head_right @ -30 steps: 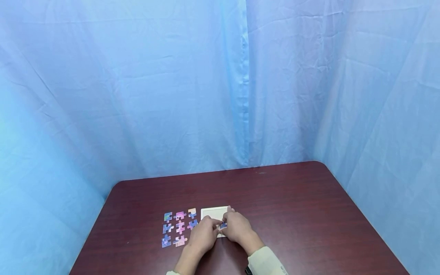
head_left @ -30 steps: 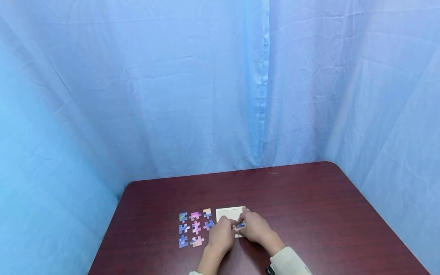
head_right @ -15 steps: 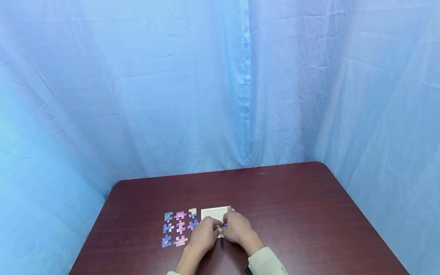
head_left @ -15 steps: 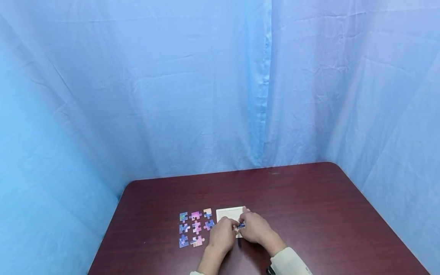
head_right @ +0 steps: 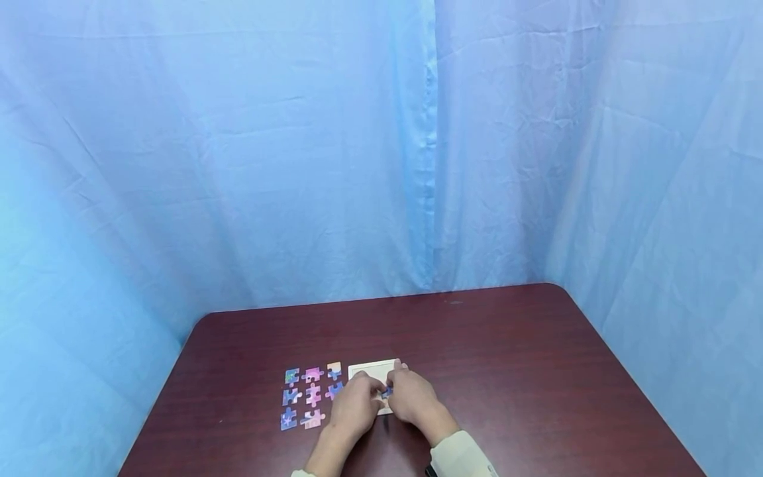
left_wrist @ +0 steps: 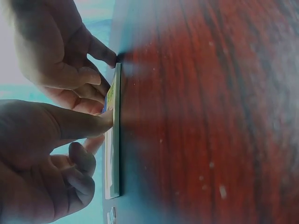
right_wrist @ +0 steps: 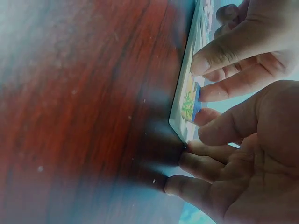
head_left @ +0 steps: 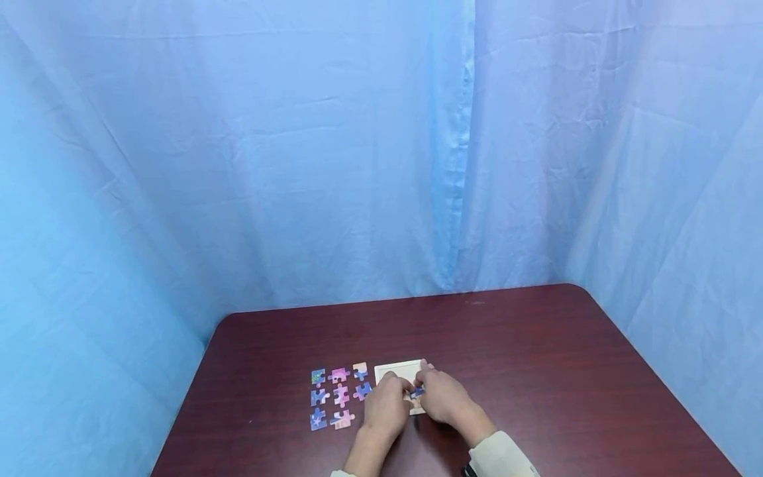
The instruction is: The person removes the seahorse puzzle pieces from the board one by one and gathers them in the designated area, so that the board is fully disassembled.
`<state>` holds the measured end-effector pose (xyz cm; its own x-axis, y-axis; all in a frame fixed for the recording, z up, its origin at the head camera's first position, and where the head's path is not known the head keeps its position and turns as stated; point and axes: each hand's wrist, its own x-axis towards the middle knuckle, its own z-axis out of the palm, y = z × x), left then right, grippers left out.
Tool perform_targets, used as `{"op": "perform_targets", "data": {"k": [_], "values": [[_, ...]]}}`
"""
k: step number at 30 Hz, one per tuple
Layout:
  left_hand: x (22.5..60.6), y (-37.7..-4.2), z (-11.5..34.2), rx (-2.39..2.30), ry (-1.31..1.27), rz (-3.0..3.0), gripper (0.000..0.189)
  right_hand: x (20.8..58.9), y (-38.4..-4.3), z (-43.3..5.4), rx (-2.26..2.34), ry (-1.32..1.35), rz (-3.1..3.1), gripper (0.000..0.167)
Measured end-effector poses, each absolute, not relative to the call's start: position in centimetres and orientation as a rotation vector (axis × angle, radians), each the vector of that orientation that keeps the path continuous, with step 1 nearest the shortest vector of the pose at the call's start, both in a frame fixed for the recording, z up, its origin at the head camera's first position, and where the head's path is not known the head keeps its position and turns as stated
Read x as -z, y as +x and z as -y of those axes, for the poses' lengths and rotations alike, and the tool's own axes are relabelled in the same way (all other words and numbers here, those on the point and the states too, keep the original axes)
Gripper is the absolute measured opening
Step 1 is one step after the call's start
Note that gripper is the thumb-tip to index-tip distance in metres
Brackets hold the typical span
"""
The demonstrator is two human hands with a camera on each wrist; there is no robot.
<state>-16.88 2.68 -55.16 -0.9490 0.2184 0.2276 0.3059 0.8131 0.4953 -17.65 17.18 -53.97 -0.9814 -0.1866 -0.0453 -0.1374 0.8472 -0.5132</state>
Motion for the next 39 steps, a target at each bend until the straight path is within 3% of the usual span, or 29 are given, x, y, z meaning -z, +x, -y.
{"op": "perform_targets", "data": {"k": [18, 26, 32, 39], "values": [[54.5, -16.8, -3.1, 0.813, -0.457, 2.801, 0.017, 54.2, -17.4, -17.1, 0.716, -0.374, -2.988, 0.023], [54.4, -16.8, -3.2, 0.784, -0.548, 2.834, 0.022, 57.1, -18.8, -18.3, 0.674, -0.45, -3.044, 0.022], [54.6, -16.9, -3.5, 0.763, -0.552, 2.811, 0.024, 55.4, -18.2, -18.0, 0.766, -0.468, -2.998, 0.023], [54.7, -17.1, -3.6, 0.737, -0.534, 2.816, 0.024, 58.1, -19.4, -19.0, 0.727, -0.552, -3.054, 0.021]]}}
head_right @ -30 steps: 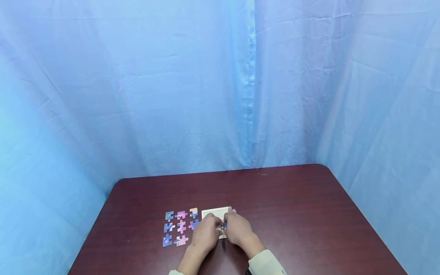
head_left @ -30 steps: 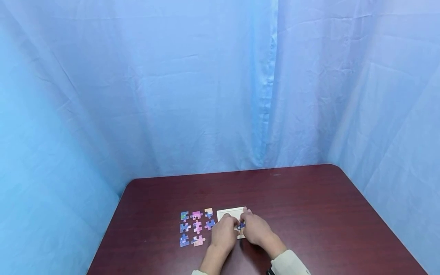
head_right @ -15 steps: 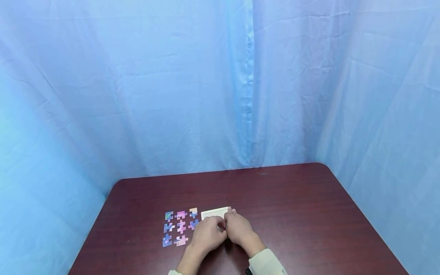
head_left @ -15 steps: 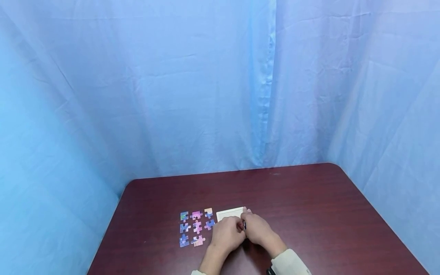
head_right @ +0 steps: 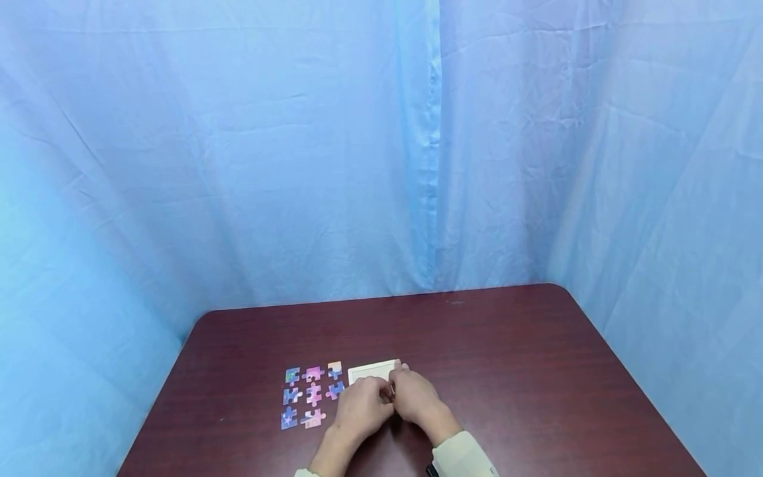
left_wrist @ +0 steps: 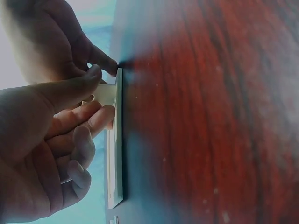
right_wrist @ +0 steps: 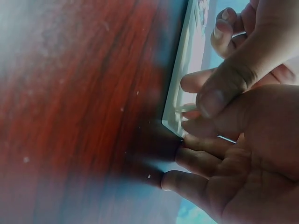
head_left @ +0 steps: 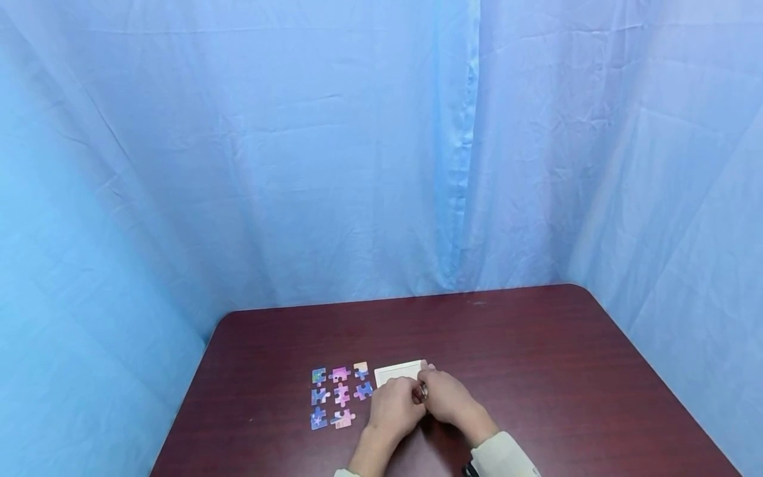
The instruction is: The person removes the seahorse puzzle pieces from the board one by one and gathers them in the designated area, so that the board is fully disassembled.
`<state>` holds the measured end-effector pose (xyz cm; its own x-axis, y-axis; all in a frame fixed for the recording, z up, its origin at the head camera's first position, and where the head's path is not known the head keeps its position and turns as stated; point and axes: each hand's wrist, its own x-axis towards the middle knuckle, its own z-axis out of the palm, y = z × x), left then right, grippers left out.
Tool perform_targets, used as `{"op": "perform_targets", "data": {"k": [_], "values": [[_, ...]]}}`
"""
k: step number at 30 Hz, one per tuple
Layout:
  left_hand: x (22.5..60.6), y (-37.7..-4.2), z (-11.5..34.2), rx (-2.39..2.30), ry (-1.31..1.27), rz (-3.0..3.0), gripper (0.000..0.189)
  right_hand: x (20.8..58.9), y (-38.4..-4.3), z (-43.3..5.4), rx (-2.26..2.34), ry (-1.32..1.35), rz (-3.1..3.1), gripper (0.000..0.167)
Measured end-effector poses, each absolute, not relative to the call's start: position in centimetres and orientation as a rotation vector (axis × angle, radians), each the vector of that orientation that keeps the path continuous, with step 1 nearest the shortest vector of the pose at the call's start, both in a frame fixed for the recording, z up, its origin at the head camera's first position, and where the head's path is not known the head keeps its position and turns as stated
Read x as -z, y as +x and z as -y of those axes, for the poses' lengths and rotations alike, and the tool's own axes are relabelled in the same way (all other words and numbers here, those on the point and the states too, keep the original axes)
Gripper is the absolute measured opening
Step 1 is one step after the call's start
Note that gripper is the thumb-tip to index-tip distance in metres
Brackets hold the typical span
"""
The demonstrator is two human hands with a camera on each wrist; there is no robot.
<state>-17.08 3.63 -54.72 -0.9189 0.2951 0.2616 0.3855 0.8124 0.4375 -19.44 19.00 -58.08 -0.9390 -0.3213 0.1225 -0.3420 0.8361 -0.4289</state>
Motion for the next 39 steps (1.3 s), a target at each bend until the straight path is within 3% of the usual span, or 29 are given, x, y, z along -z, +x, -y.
{"op": "perform_targets", "data": {"k": [8, 16, 23, 39], "values": [[54.6, -16.7, -3.1, 0.825, -0.47, 2.816, 0.02, 54.6, -18.0, -18.2, -0.788, 0.492, 3.012, 0.017], [54.3, -16.4, -1.9, 1.08, -0.239, 2.808, 0.007, 53.9, -17.6, -17.7, -0.737, 0.373, 3.1, 0.019], [53.5, -15.3, -0.7, 1.259, -0.165, 2.818, 0.033, 53.8, -17.7, -17.5, -0.767, 0.306, 3.128, 0.015], [53.6, -12.8, 4.6, 1.049, 0.009, 2.832, 0.026, 54.0, -17.7, -17.4, -0.772, 0.306, 3.121, 0.021]]}}
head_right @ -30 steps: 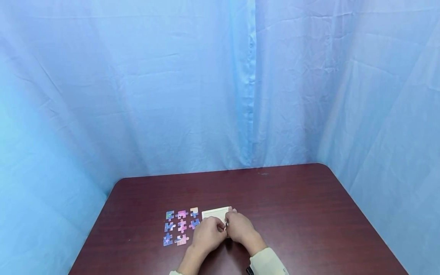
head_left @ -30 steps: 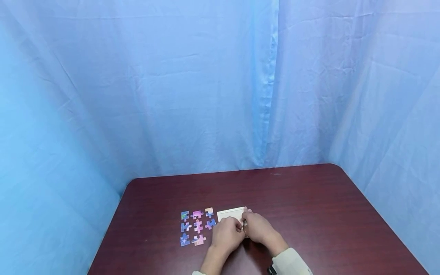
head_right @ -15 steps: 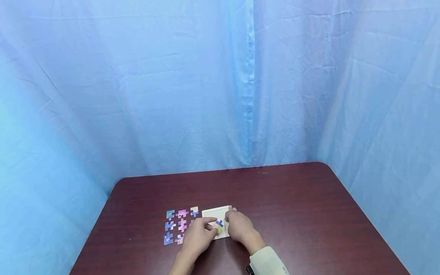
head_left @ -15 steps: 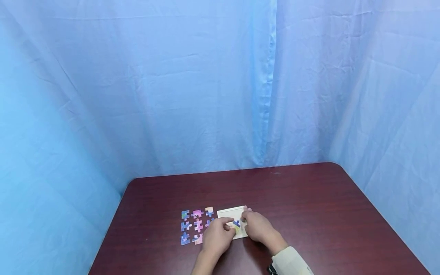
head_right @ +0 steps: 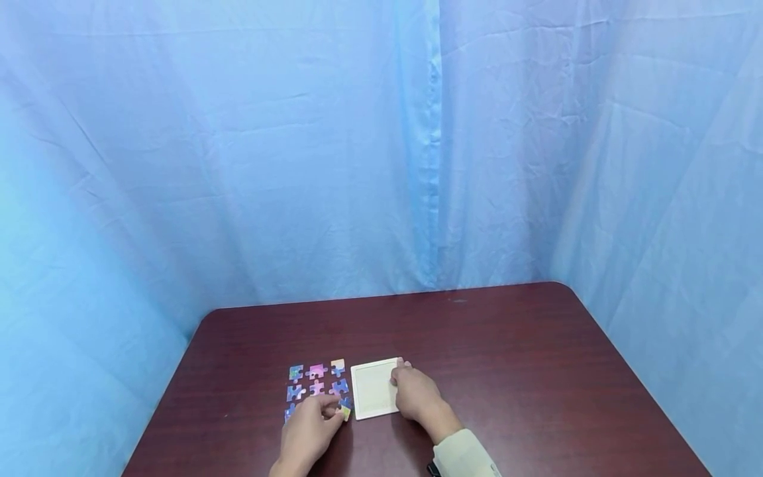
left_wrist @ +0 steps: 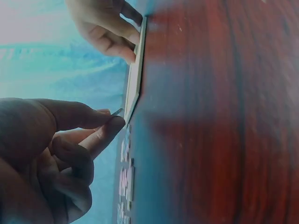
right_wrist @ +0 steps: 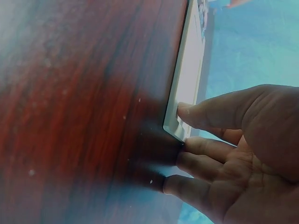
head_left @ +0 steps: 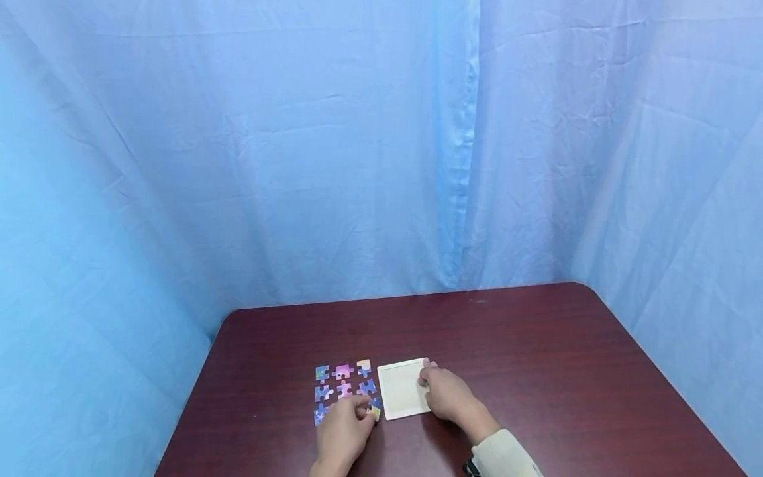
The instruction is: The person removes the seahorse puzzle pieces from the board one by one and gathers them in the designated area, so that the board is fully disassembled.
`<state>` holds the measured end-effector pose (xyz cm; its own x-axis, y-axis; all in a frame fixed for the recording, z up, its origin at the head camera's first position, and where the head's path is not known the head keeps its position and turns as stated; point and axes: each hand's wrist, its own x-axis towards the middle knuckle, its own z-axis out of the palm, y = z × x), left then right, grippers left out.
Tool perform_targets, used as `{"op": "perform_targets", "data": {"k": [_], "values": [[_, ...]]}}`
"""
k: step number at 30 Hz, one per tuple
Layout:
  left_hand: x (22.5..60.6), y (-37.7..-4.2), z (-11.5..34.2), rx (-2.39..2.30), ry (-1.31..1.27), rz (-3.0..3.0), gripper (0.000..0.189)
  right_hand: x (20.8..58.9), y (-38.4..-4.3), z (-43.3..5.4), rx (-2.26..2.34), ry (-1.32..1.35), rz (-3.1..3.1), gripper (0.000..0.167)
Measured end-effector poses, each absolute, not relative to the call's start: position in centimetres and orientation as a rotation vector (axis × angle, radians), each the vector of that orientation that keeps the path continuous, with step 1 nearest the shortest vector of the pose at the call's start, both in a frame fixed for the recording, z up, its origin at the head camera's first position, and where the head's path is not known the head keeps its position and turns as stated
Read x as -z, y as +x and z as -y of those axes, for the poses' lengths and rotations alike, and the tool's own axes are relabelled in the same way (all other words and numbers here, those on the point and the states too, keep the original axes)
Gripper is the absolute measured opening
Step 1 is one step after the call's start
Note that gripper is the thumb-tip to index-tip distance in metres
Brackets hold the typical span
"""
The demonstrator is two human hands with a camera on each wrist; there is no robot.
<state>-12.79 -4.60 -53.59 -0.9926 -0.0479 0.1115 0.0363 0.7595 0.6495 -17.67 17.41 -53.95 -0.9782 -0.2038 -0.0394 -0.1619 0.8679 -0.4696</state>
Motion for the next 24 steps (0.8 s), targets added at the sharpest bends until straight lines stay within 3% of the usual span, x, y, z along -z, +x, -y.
{"op": "perform_targets", "data": {"k": [8, 19, 24], "values": [[54.04, -12.83, 4.94, 1.001, 0.069, 2.858, 0.02, 53.83, -17.53, -17.32, 0.725, -0.294, -2.968, 0.021], [54.17, -13.07, 5.31, 0.884, 0.096, 2.881, 0.032, 54.17, -17.3, -17.03, 0.76, -0.303, -2.981, 0.021], [53.97, -13.02, 5.48, 0.934, 0.048, 2.883, 0.026, 54.04, -16.85, -17.05, 0.801, -0.276, -2.97, 0.022]]}}
